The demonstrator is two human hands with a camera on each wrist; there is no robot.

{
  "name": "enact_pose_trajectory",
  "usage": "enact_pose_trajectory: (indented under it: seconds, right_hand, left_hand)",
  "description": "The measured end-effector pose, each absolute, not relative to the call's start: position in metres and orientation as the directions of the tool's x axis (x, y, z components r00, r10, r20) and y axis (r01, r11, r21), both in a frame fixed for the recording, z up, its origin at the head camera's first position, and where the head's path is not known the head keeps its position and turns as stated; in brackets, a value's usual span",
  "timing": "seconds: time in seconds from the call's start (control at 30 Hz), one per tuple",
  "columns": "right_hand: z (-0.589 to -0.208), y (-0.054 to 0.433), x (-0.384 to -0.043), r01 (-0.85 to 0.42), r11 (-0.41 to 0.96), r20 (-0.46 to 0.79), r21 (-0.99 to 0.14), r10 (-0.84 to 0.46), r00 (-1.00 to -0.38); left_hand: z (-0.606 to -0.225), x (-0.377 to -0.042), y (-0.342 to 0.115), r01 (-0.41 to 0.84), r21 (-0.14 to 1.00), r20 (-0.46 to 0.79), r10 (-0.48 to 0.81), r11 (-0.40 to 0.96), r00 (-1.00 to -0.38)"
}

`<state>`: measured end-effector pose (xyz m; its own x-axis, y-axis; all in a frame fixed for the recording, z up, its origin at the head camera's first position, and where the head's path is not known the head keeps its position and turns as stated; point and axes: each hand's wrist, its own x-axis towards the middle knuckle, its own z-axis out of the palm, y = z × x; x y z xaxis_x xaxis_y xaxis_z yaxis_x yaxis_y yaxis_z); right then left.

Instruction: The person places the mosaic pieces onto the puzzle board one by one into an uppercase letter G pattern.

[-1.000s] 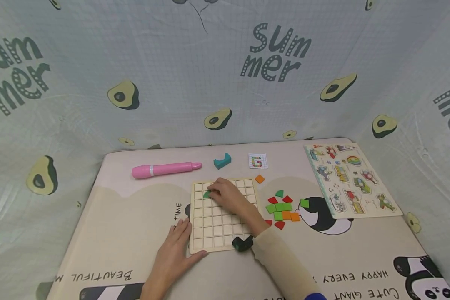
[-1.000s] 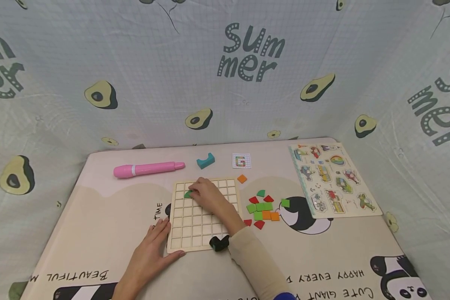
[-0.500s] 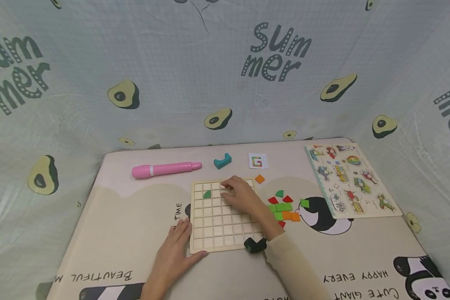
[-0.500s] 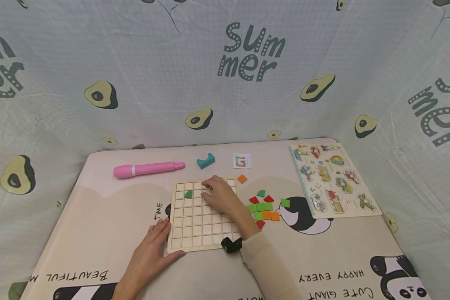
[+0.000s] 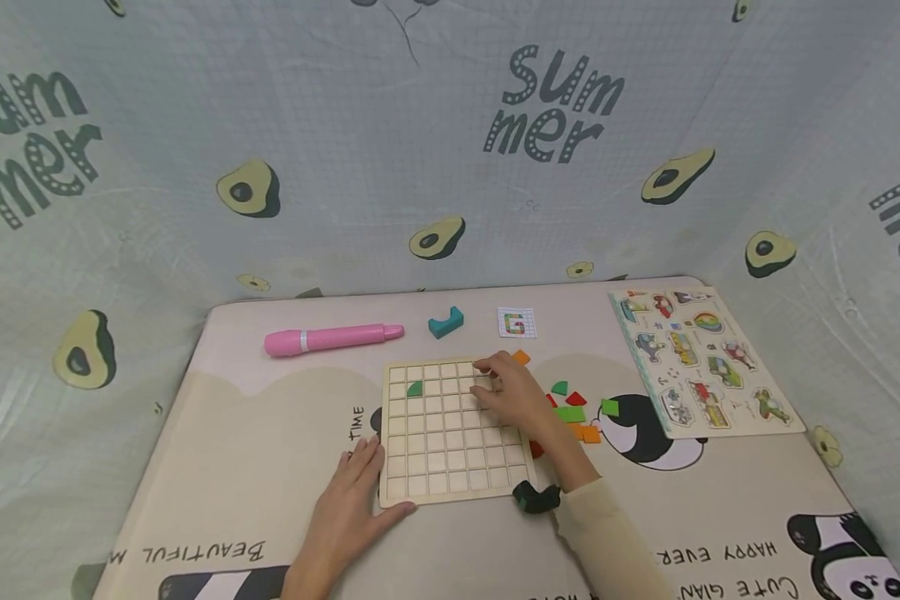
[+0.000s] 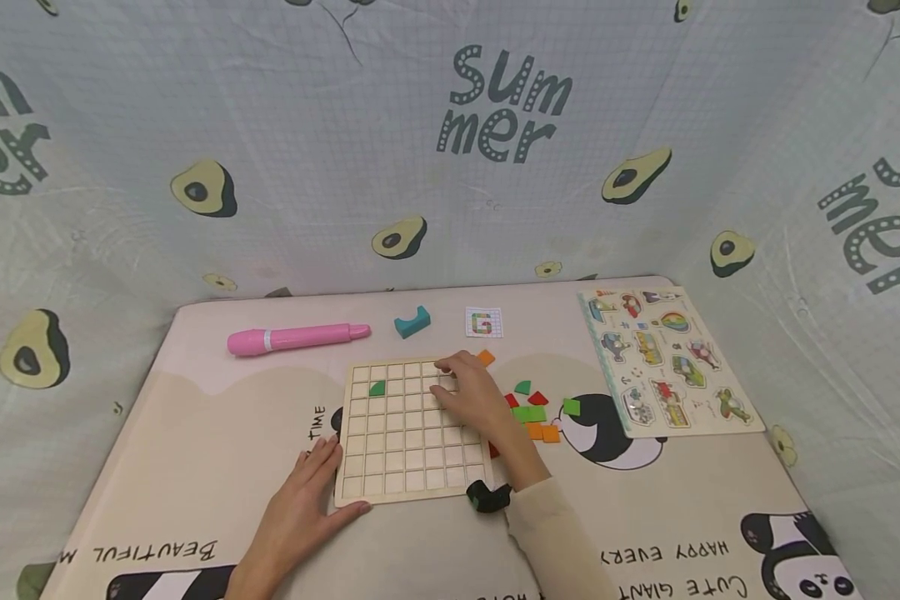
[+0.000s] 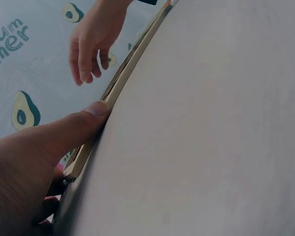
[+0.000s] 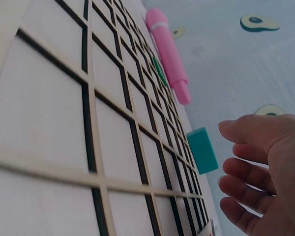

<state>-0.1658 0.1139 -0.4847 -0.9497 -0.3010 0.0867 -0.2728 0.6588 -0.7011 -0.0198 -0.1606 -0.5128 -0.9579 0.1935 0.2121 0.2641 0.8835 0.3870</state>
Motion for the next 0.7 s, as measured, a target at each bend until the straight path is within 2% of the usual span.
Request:
enact_pose_trajectory:
  seconds: [0.2, 0.37, 0.7]
  right_hand:
    - [-0.481, 0.134, -0.161, -0.285, 0.67, 0.124, -0.685, -0.279, -0.952]
    - [-0.475, 0.155, -0.159, -0.3, 0.678, 0.158, -0.671, -0.265, -0.951]
    - [-0.476, 0.193, -0.148, -0.22, 0.724, 0.124, -0.654, -0.184, -0.975]
  left_hand:
    - [-0.513, -0.021, -0.161, 0.284, 0.375, 0.244, 0.202, 0.882, -0.949]
    - [-0.512, -0.02, -0.161, 0.266, 0.388, 0.214, 0.195, 0.883, -0.957]
    - [-0.511, -0.02, -0.163, 0.254, 0.39, 0.186, 0.194, 0.885, -0.963]
